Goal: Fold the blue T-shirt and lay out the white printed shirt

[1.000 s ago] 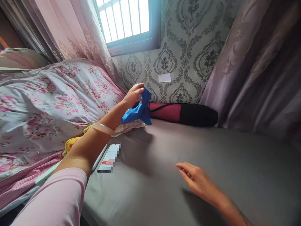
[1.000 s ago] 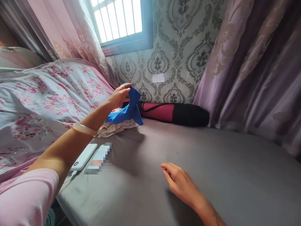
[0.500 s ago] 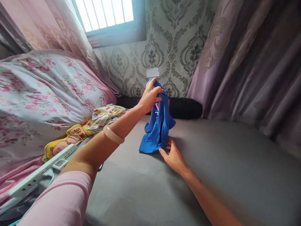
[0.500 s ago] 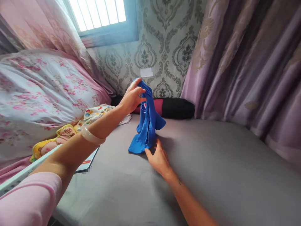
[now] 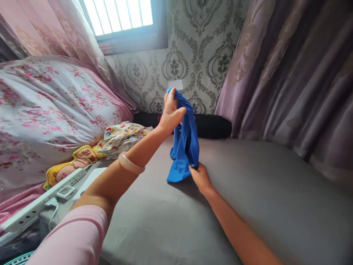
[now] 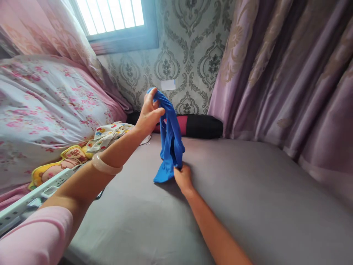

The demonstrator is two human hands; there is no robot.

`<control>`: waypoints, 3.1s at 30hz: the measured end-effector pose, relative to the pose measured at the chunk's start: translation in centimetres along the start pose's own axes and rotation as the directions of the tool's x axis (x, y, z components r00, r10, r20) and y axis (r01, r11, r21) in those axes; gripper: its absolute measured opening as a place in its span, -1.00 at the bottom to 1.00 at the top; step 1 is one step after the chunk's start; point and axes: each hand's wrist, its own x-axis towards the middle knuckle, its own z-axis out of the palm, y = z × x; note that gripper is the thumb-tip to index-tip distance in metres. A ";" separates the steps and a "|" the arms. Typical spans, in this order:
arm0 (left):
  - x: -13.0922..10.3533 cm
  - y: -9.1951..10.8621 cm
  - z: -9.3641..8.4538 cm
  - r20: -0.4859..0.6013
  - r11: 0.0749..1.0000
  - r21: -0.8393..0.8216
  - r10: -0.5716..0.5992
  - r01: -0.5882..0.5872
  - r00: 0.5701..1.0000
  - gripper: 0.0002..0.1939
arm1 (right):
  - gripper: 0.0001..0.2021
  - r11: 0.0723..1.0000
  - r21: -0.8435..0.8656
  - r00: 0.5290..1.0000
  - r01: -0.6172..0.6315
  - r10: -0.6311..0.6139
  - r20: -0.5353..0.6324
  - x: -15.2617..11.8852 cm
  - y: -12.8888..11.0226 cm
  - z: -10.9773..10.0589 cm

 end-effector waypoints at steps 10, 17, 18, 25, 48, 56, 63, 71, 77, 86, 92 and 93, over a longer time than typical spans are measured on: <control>-7.0 1.7 -8.7 -0.002 0.795 0.607 -0.019 0.017 1.000 -0.74 | -0.65 0.994 0.092 0.999 -0.050 0.050 0.005 0.1 -7.8 -12.1; -12.5 0.1 -11.7 0.253 0.588 0.224 -0.805 0.777 0.536 -0.53 | -0.58 0.986 -0.095 0.931 -0.138 0.162 0.327 -1.9 -8.4 -15.5; -13.8 -0.8 -11.8 0.261 0.532 0.210 -0.839 0.820 0.478 -0.51 | -0.57 0.983 -0.125 0.922 -0.133 0.169 0.347 -2.0 -7.2 -15.4; -23.0 -6.6 -9.8 0.236 0.489 0.697 -0.847 0.524 0.477 -0.54 | -0.58 0.849 -0.519 0.900 0.099 0.146 0.411 -2.7 1.6 -13.3; -23.1 -4.7 -3.1 0.753 0.933 0.338 -0.348 0.124 0.558 -0.83 | -0.72 0.549 -0.773 0.910 0.318 0.052 0.411 -4.8 1.1 -12.5; -21.1 -2.1 -4.1 0.586 0.898 0.318 -0.439 0.304 0.681 -0.75 | -0.77 0.532 -0.782 0.926 0.326 -0.015 0.377 -5.0 -0.1 -11.8; -20.0 -1.7 -4.6 0.455 0.889 0.189 -0.456 0.418 0.764 -0.64 | -0.83 0.737 -0.596 0.943 0.319 -0.183 0.278 -4.4 -1.8 -11.4; -15.7 -0.2 -6.5 0.367 0.954 0.230 -0.268 0.192 0.891 -0.65 | -0.71 0.836 -0.429 0.937 0.344 -0.332 0.104 -2.1 -6.5 -11.6; -10.7 2.4 -8.4 0.452 0.965 0.261 -0.153 0.033 0.879 -0.69 | -0.66 0.656 -0.605 0.832 0.451 -0.554 0.020 -0.4 -11.1 -12.1; -3.8 9.7 -9.9 0.193 0.919 0.351 0.117 -0.180 0.974 -0.76 | -0.67 0.193 -0.897 0.552 0.397 -0.831 0.065 -0.4 -21.1 -14.0; -0.3 11.7 -10.5 0.378 0.934 0.287 0.092 -0.211 0.921 -0.82 | -0.68 0.020 -0.915 0.564 0.403 -0.792 0.232 -0.7 -24.5 -14.6; 0.0 11.4 -10.5 0.397 0.939 0.285 0.065 -0.190 0.915 -0.84 | -0.68 0.009 -0.918 0.577 0.396 -0.780 0.241 -0.6 -24.6 -14.8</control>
